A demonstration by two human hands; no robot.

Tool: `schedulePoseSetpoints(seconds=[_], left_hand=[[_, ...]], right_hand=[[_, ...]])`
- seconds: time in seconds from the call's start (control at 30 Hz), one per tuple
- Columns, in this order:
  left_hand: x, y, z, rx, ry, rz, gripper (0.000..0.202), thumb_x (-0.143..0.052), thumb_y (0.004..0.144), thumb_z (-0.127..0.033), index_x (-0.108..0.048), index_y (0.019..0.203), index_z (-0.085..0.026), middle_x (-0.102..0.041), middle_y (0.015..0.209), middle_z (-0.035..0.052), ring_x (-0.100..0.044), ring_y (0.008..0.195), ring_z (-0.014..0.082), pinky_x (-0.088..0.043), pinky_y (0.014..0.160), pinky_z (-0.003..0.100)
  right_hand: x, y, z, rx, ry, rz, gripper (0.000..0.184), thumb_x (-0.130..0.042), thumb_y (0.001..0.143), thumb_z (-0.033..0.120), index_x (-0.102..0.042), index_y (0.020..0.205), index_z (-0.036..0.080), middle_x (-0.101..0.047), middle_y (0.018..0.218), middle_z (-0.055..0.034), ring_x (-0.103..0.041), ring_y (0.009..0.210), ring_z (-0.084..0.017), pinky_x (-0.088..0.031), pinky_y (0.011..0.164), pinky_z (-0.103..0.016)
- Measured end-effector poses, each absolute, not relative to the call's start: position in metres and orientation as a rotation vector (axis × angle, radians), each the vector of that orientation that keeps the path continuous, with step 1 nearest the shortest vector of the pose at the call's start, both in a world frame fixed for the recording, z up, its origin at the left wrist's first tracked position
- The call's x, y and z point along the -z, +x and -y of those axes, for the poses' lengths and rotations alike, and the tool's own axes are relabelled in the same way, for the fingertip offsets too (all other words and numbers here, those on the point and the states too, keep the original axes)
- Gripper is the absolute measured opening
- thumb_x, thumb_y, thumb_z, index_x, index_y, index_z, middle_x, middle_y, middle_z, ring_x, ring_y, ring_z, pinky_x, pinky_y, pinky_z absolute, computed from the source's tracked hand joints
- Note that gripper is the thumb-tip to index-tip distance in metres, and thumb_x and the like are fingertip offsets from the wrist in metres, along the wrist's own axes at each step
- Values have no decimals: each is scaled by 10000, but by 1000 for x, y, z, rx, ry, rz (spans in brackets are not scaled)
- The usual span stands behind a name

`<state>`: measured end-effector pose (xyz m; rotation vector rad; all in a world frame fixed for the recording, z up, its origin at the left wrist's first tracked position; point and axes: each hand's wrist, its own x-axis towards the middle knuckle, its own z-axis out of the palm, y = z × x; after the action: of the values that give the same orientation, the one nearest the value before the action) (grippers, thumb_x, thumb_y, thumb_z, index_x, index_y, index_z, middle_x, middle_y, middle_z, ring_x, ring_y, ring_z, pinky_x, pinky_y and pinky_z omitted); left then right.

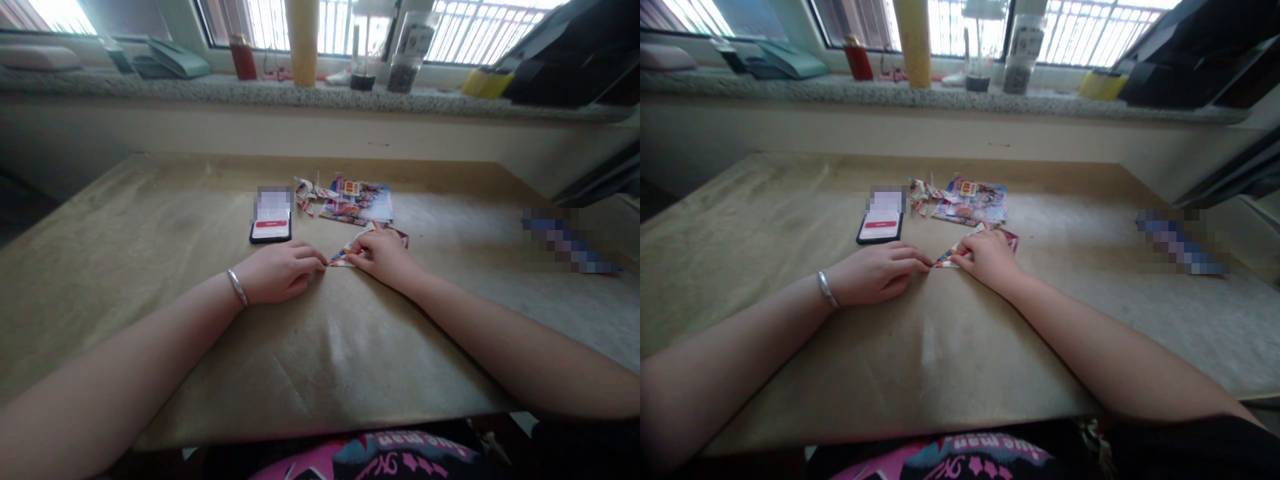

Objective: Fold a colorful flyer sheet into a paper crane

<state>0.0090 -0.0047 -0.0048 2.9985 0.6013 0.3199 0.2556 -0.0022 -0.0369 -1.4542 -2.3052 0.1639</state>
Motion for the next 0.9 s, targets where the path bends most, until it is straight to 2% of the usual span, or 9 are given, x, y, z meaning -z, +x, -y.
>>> schedulePoseSetpoints(seconds=[0.1, 0.2, 0.47, 0.63, 0.77, 0.83, 0.9], left_hand=[[8, 11, 5, -337, 3035, -601, 328, -452, 867, -164, -597, 1161, -183, -646, 1114, 77, -570, 978, 188, -495, 854, 311], [10, 13, 7, -343, 3098, -598, 393, -478, 886, -223, -534, 1273, -186, -635, 1153, 82, -553, 981, 203, -486, 869, 336], [9, 19, 13, -326, 3145, -661, 369, -511, 874, -236, -566, 1235, -184, -626, 1129, 84, -548, 997, 207, -476, 890, 338], [9, 21, 15, -293, 3148, -697, 383, -495, 880, -234, -543, 1257, -185, -617, 1143, 72, -541, 1011, 220, -478, 889, 355], [9, 22, 15, -313, 3160, -699, 369, -479, 881, -213, -556, 1241, -181, -627, 1129, 64, -544, 983, 213, -477, 878, 342], [9, 22, 15, -330, 3164, -687, 365, -475, 883, -207, -558, 1237, -174, -630, 1115, 70, -545, 979, 208, -476, 879, 341], [10, 21, 14, -334, 3161, -674, 377, -476, 882, -203, -547, 1251, -176, -629, 1113, 74, -544, 992, 207, -475, 885, 343]], right_hand=[[37, 256, 2, -157, -1445, 2310, 172, -645, 797, 372, -657, 726, 215, -704, 826, -23, -603, 823, -196, -330, 742, -330], [37, 256, 2, -152, -1442, 2313, 181, -642, 800, 379, -655, 725, 215, -704, 824, -20, -602, 818, -195, -331, 739, -328], [34, 254, 4, -152, -1443, 2337, 191, -629, 818, 370, -633, 715, 209, -690, 796, -22, -578, 793, -192, -330, 734, -329], [27, 254, 12, 141, -1330, 2408, 168, -580, 863, 378, -657, 826, 233, -686, 910, -38, -524, 935, -231, -325, 860, -387], [20, 257, 17, 277, -1088, 2535, 242, -451, 944, 330, -686, 900, 296, -685, 1035, 19, -479, 1053, -211, -220, 1029, -413], [19, 259, 18, 291, -1020, 2593, 262, -431, 956, 322, -693, 942, 321, -691, 1041, 39, -475, 1056, -206, -209, 1038, -412], [19, 261, 18, 251, -976, 2642, 262, -429, 958, 325, -685, 1010, 341, -694, 1054, 42, -484, 1020, -202, -255, 985, -398]])
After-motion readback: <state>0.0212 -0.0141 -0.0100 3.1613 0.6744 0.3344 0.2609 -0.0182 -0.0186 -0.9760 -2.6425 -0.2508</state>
